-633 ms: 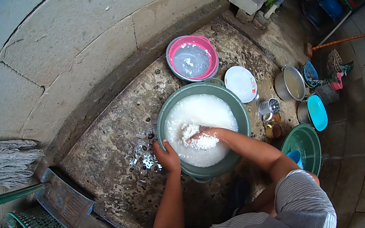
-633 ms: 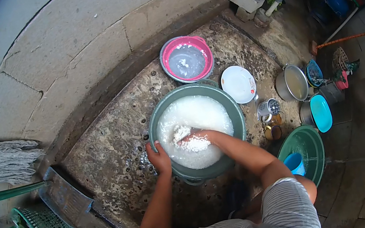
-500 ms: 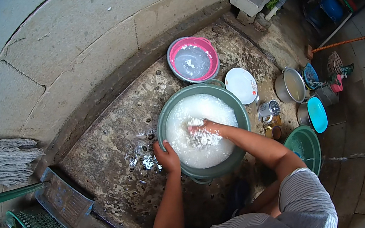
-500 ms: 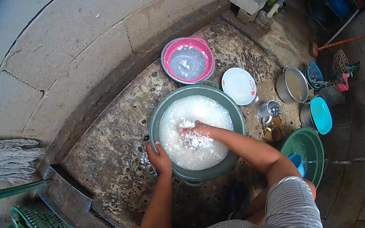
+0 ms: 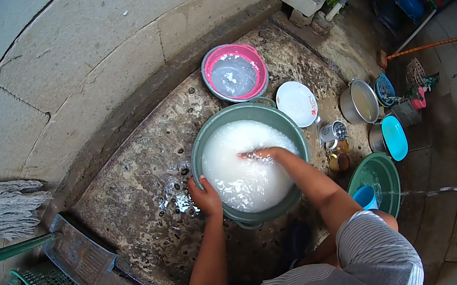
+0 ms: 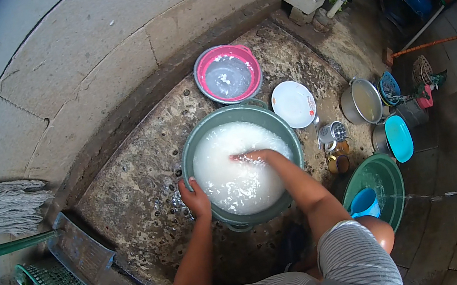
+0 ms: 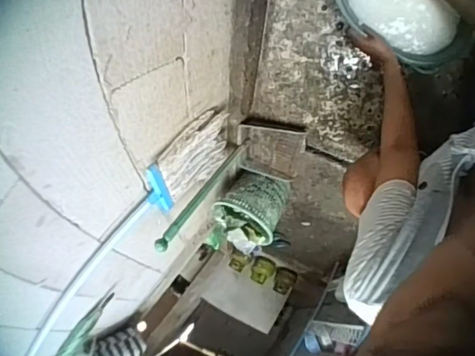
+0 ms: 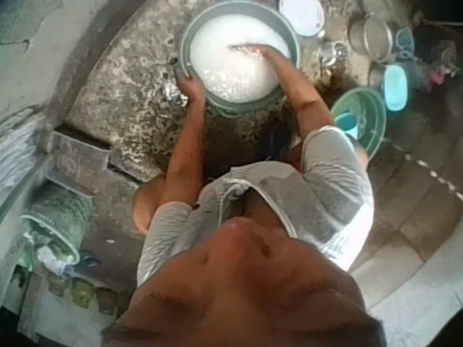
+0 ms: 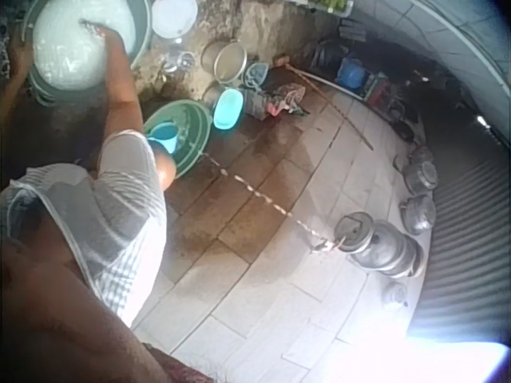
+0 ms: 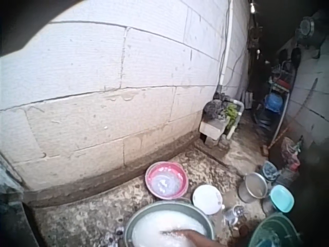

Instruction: The person washes rice by hand in a large basin, using a blue scoop to add water from a green bucket and then pouring the cloudy water out while holding the rice in the basin.

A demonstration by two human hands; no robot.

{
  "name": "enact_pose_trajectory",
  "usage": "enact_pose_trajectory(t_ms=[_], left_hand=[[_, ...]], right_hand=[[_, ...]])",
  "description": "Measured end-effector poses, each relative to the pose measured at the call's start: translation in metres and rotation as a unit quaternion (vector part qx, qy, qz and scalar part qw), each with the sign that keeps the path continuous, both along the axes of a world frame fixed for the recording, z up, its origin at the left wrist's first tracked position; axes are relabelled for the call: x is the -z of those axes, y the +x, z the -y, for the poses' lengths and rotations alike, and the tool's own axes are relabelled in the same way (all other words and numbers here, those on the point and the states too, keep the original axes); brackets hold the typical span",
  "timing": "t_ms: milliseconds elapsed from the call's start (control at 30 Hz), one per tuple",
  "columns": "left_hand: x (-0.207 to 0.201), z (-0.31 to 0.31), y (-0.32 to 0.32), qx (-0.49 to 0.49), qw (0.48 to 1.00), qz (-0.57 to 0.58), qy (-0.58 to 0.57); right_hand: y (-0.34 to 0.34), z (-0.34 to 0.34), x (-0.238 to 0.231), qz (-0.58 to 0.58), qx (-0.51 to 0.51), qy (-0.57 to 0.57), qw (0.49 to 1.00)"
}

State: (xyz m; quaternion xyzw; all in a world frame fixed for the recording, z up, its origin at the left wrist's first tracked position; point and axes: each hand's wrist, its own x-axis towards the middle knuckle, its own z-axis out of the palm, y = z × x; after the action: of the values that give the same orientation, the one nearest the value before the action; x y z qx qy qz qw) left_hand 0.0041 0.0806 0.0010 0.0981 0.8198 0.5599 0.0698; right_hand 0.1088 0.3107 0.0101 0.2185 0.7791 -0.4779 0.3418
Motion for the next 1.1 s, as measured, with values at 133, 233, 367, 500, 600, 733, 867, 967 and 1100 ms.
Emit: enact_pose_trajectory(t_ms=[133,233,367,500,600,733,867,967,1100], left_hand=[[-0.002,-0.003,0.003,-0.004,1.0,-0.004,-0.006],[-0.006,-0.003,0.003,-0.004,1.0,0.002,0.001],[-0.004,0.002,0.001,0.002,1.0,-0.003,-0.009],[-0.007,0.0,0.004,-0.015,0.999,-0.039,-0.019],[-0.003,0.004,0.001,0.006,1.0,-0.001,-0.026],[-0.008,0.0,0.002,-0.006,1.0,0.006,-0.029],[-0.004,0.001,0.001,-0.012,1.0,-0.011,-0.015],[-0.007,0.001,0.0,-0.009,1.0,0.007,-0.006],[-0.003,0.003,-0.001,-0.003,1.0,-0.007,-0.006]], right_hand=[[0.008,0.027,0.019,0.017,0.111,-0.138,0.984],[0.01,0.052,0.03,0.004,0.201,-0.272,0.941],[0.01,0.081,0.036,-0.013,0.293,-0.454,0.841],[0.011,0.077,0.023,-0.013,0.305,-0.533,0.789],[0.006,0.055,0.0,0.004,0.269,-0.468,0.842],[-0.004,0.025,-0.036,0.021,0.229,-0.219,0.948],[-0.019,0.019,-0.055,0.036,0.295,-0.127,0.946],[-0.029,0.013,-0.043,0.001,0.433,-0.229,0.872],[-0.038,0.009,0.02,-0.191,0.455,-0.221,0.841]])
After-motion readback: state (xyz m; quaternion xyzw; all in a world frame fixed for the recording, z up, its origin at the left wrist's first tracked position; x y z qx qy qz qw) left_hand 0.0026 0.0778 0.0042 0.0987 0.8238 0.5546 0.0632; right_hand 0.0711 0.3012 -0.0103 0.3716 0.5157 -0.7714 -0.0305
